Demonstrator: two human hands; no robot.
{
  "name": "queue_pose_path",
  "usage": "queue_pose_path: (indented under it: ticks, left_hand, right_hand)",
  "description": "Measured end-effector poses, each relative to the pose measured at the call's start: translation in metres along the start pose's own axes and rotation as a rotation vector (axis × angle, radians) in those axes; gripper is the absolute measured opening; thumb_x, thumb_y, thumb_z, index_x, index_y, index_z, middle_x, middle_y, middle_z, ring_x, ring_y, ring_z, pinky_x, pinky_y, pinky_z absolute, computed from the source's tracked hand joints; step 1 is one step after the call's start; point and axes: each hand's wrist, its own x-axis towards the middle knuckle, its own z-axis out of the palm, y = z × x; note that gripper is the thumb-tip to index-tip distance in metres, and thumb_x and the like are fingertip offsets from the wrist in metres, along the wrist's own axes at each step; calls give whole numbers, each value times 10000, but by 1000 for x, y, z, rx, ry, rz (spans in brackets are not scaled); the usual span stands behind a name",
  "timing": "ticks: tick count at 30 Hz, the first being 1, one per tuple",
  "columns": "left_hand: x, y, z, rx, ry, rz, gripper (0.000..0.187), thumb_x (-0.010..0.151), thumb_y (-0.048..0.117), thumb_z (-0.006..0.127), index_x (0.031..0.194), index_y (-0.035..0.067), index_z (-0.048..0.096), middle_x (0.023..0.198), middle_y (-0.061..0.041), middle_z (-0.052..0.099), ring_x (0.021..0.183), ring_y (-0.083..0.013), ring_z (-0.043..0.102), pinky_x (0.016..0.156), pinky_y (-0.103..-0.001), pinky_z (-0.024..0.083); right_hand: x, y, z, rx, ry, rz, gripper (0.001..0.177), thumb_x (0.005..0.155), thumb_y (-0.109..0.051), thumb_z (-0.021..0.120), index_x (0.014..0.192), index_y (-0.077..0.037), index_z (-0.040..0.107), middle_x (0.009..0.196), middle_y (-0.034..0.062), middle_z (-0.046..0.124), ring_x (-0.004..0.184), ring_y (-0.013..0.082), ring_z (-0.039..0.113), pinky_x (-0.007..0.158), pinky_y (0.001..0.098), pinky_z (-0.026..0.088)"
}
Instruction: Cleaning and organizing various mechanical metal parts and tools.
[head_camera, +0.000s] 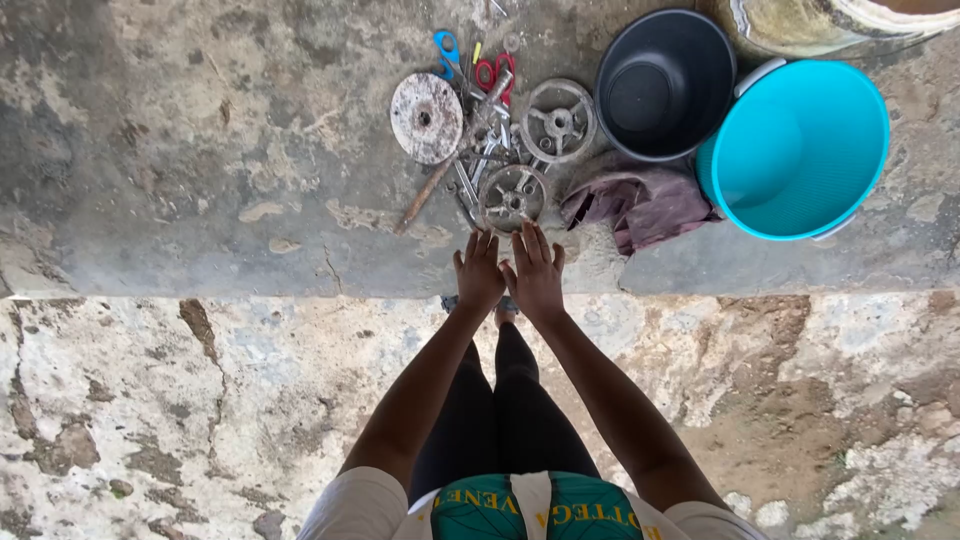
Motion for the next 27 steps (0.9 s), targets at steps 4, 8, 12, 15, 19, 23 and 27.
queue_pose_path:
  ticks: [4,8,12,15,19,23,27]
  left_hand:
    - [38,-40,47,-94,-59,-98,654,899,318,694,1466,55,502,1592,-118,422,1507,-345,317,1112,-637,335]
    - [80,-68,76,-246,0,-164,761,850,275,762,1493,21,444,1566,-188,434,1451,-379,398,1129,-514,386]
    - [96,-69,85,-438,19,-181,806,829,225,789,1515,17,418,1514,-225,484,1377,-419,481,1126,-462,418]
    - [106,-80,106,-507,33,-158,818,829,211,774,1524,2,399,1479,-250,495,1356,-428,501,1103,-452,451]
    - [122,-70,94,-508,31,-269,789,809,206,784,1497,33,438,1457,-260,491,1320,-429,523,1060,-457,469]
    - [143,-95,135,-539,76,-356,760,809,238,826,1453,19,486,1411,-257,526,1305,-431,526,1069,-469,454]
    - [158,-105,150,-437,101,-318,719,772,237,850,1406,47,569,1336,-225,592,1257,-408,569,1073,-456,471]
  right_hand:
    - [11,0,29,-5,17,-8,632,989,-358,644,1489,-7,482,1641,191,337,1512,332,354,1129,617,286]
    - [26,5,50,-11,-33,33,643,950,-352,673,1465,-10,493,1611,204,361,1472,343,380,1105,609,306]
    - [27,16,67,9,-68,83,648,916,-323,707,1453,-24,505,1611,203,373,1471,346,389,1103,598,314]
    - [26,25,77,19,-42,85,665,917,-331,723,1456,-11,503,1598,196,381,1456,351,392,1098,598,312]
    - [29,29,82,8,-59,117,649,906,-328,730,1435,-21,513,1589,190,390,1452,342,400,1096,589,314]
    - [29,34,85,58,-66,140,653,915,-311,738,1446,-9,507,1582,188,411,1449,343,417,1106,543,328]
    - [33,47,104,153,-114,245,632,904,-271,745,1436,-19,514,1566,177,439,1435,356,437,1117,519,356]
